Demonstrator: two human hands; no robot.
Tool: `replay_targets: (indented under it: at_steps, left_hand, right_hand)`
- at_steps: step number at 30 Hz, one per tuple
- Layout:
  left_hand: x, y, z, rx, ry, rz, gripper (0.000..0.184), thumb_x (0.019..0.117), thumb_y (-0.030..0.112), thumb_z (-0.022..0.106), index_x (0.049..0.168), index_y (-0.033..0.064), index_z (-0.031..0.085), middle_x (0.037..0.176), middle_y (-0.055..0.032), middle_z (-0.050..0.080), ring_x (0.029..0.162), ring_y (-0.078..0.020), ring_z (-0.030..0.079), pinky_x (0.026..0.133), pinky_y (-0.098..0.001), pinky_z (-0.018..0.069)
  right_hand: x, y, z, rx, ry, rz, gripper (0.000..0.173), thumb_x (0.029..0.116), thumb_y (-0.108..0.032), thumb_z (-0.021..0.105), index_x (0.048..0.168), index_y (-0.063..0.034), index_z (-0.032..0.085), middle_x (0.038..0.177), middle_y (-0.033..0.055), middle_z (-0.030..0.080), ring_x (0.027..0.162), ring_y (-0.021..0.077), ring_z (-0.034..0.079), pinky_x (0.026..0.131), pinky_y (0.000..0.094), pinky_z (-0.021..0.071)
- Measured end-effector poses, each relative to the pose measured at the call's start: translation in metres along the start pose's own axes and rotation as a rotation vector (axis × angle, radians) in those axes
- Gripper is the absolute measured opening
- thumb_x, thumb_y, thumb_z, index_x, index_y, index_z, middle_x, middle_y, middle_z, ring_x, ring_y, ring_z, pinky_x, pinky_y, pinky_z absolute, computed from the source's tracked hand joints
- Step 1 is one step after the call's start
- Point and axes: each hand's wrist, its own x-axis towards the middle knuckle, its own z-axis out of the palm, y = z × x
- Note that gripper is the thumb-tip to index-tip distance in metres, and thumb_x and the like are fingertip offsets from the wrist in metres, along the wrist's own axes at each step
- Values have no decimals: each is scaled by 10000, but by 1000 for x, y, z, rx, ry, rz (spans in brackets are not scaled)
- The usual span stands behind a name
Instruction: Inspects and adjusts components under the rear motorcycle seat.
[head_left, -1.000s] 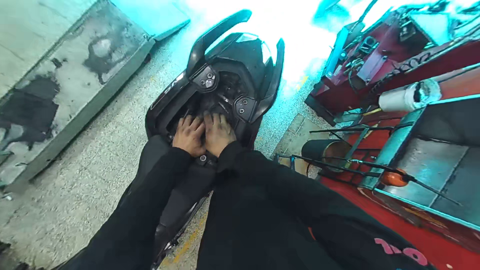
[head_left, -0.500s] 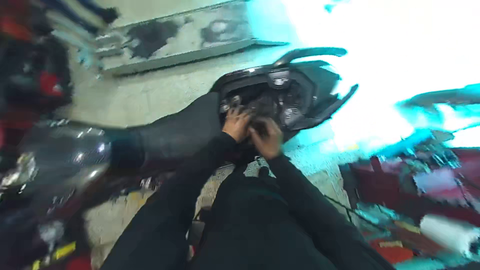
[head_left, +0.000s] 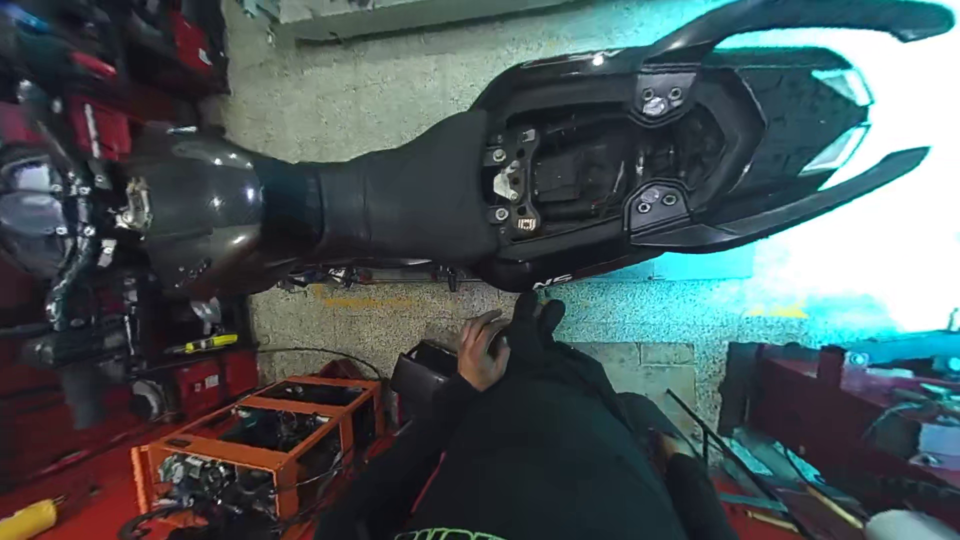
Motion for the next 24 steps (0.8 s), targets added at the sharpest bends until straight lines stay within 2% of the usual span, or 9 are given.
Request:
replay_targets:
  at_steps: [2,5,8,10,12,15,17,20,24]
  left_hand:
    - [56,31,6,-136,21,175,262,907,169,656,1121,50,752,1258,-166,698,1177,-301,654,1021,-452,545]
    - [132,98,30,-235,49,453,224,905,145,685,1098,51,749,1230,-174,707,1151,-303,659,1002,-453,543]
    - [192,175,53,-259,24,567,330,891,160,708,1182,5,703,1316,-191,661,1234,-327,617,1056,-479,507]
    - [213,214,77,-210,-64,511,453,905,254,712,1269,-10,656,1371,-182,636,1276,-317,601,1079,-477,501]
    - [219,237,107,-47,-103,396,600,911,403,716,1335,-9,614,1334,-175,657,1224,-304,636,1048,-491,520]
    - [218,259,133,222,-17,204,613,896,492,709,1235,-17,669,1101,-183,742,994,-326,724,872,-549,573]
    - [224,277,134,325,-65,75,592,917,505,685,1177,-27,683,1006,-203,742,922,-362,724,830,-595,563]
    - [238,308,144,444,-117,-92,608,934,556,627,1116,-20,698,921,-220,738,841,-419,724,730,-658,540]
    - [260,329,151,492,-181,-204,634,970,610,551,968,1,729,777,-225,702,728,-430,699,649,-663,506]
  right_hand:
    - [23,19,4,79,34,-54,562,1046,-418,541,1338,60,595,1281,304,639,1178,430,637,992,624,519]
    - [-42,-67,-39,351,54,-35,467,1045,-309,587,1383,13,560,1263,245,649,1118,353,652,973,539,529]
    - [-59,-142,-80,342,12,-243,397,984,-209,679,1334,-33,615,1230,199,689,1091,311,683,973,519,538]
    - [-34,-163,-95,340,17,-336,378,985,-209,679,1313,-27,630,1210,204,697,1087,309,686,979,520,533]
    - [-7,-174,-116,327,-17,-339,409,997,-240,671,1341,-23,620,1255,222,681,1152,339,668,1031,539,510]
    - [25,-167,-175,188,-82,-328,451,1007,-263,658,1399,-51,591,1345,208,646,1256,346,619,1096,549,459]
    - [45,-144,-217,155,-80,-300,448,994,-273,669,1385,-62,610,1332,205,657,1254,356,621,1095,575,455]
    - [81,-103,-303,177,-11,-186,398,984,-269,684,1318,-59,641,1251,204,688,1152,358,667,1016,580,505]
    - [124,-56,-404,131,133,23,435,976,-298,687,1332,-50,653,1314,250,650,1251,412,609,1066,630,455]
